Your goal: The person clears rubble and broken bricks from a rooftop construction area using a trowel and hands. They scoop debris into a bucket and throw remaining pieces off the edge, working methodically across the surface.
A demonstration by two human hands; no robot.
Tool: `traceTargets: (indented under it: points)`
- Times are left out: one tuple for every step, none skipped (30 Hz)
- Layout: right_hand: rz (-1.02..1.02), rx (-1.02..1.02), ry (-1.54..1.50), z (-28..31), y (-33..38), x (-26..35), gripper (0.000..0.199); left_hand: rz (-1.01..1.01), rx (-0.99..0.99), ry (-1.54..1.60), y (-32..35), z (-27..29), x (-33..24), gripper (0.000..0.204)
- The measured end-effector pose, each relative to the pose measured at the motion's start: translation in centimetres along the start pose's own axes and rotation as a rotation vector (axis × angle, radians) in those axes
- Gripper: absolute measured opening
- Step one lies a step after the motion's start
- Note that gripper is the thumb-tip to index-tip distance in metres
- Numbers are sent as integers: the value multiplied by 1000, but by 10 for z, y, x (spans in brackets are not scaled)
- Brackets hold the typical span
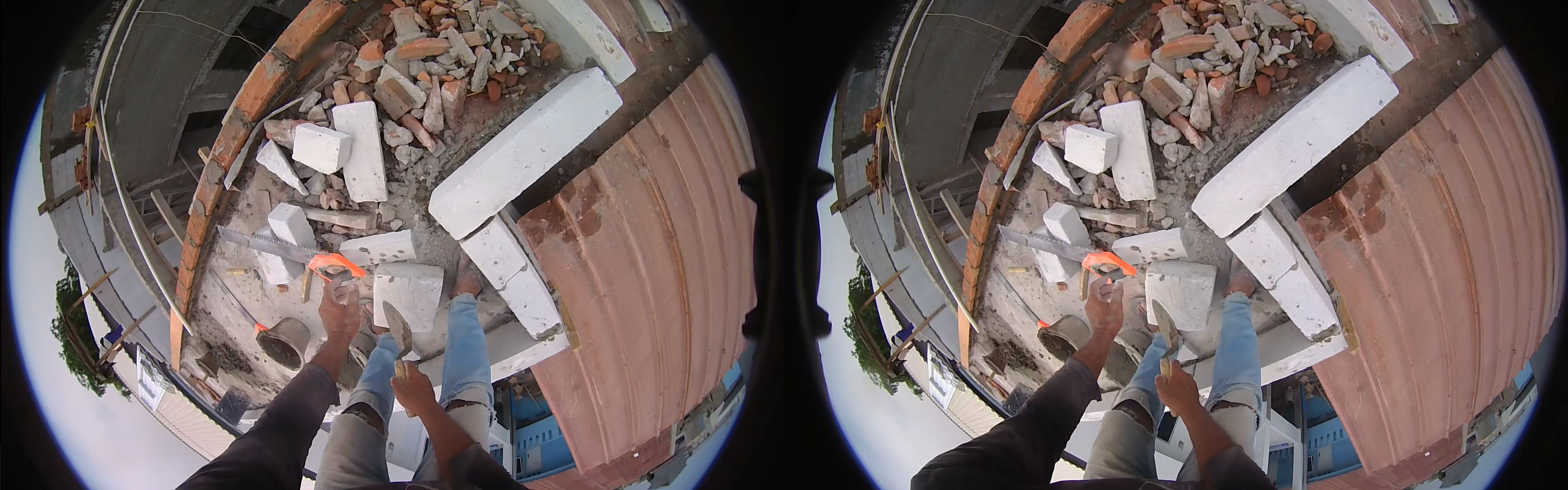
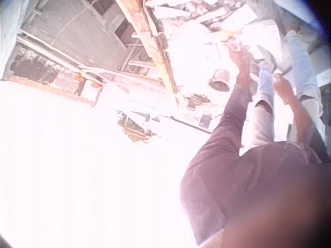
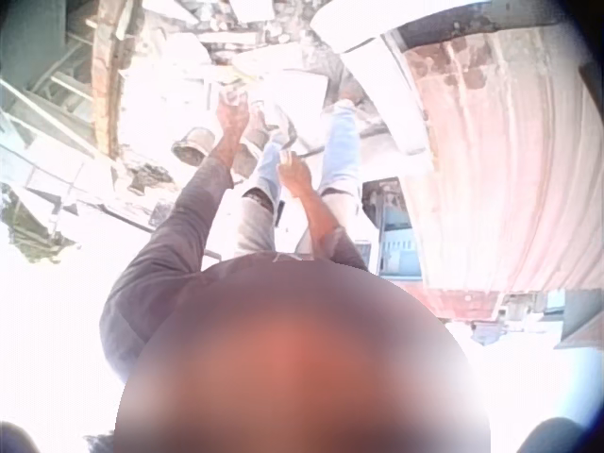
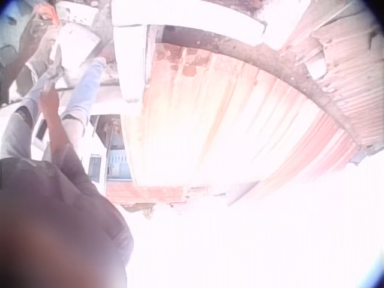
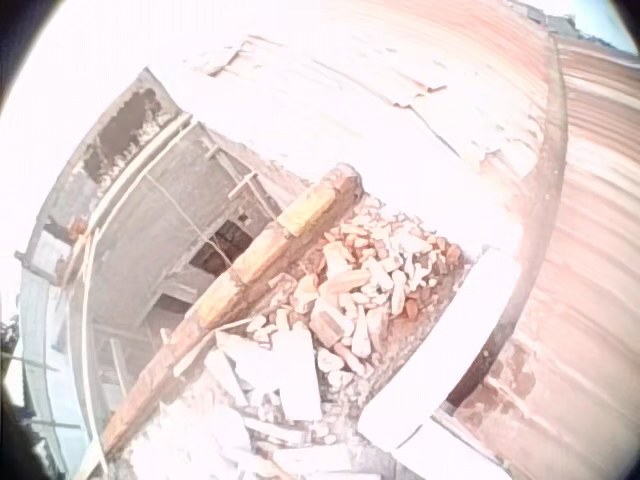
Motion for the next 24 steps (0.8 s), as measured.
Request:
traceTargets:
  points:
    - [31, -46, 25, -3, -2, -1, 45, 123, -11, -47, 13, 20, 44, 51]
    - [-1, -3, 43, -10, -4, -6, 46, 251, -23, -92, 25, 37, 86, 47]
    - [41, -18, 92, -16, -9, -5, 46, 269, -6, -113, 36, 48, 119, 45]
    - [87, -30, 142, -22, -14, -4, 47, 317, 18, -136, 47, 59, 150, 44]
    - [125, -43, 199, -30, -22, -2, 48, 389, 50, -158, 54, 66, 179, 42]
    - [189, -37, 260, -40, -34, 3, 49, 456, 43, -109, 61, 70, 202, 42]
    - [238, -33, 327, -51, -49, 8, 50, 449, 40, -102, 62, 72, 218, 41]
    - [239, -20, 407, -64, -63, 11, 51, 448, 41, -94, 64, 73, 234, 41]
    - [300, 7, 455, -80, -77, 18, 51, 454, 38, -88, 67, 75, 248, 41]
    - [318, 40, 515, -97, -97, 25, 51, 455, 22, -24, 63, 75, 261, 40]
    - [343, 62, 589, -114, -118, 35, 52, 455, 1, 37, 51, 72, 273, 39]
    - [377, 95, 631, -131, -134, 43, 52, 459, -11, 81, 39, 69, 286, 37]
    - [440, 105, 712, -146, -150, 54, 52, 419, -21, 75, 18, 67, 298, 36]
    - [417, 132, 709, -158, -168, 62, 52, 389, -13, 40, -9, 62, 309, 36]
    - [407, 145, 725, -169, -182, 69, 52, 327, -32, -19, -34, 60, 319, 40]
    - [396, 130, 791, -175, -192, 73, 52, 298, -22, -90, -59, 55, 329, 45]
    - [388, 148, 770, -180, -201, 77, 52, 261, -22, -211, -81, 50, 336, 51]
    - [383, 136, 798, -181, -207, 79, 53, 236, -22, -321, -102, 45, 342, 58]
    - [368, 127, 841, -180, -210, 77, 53, 155, -37, -380, -119, 41, 343, 62]
    - [386, 113, 860, -177, -210, 76, 53, 113, -16, -439, -133, 34, 344, 65]
    - [398, 108, 895, -173, -208, 71, 53, 118, 34, -440, -144, 24, 346, 62]
    - [389, 97, 979, -166, -204, 64, 52, 168, 136, -446, -153, 15, 352, 60]
    - [372, 40, 973, -156, -199, 58, 51, 224, 237, -453, -157, 8, 356, 57]
    - [340, -26, 1012, -146, -193, 50, 50, 212, 319, -526, -158, 4, 356, 47]
Point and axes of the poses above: each hand's wrist, its own y-axis away from the middle knuckle, its own z-axis out of the back of the hand, x = y × z, the point moved 6 cm from there along -y, towards the middle knuckle, and after that the axes turned 5 degrees about -x, right-handed, at the moved point
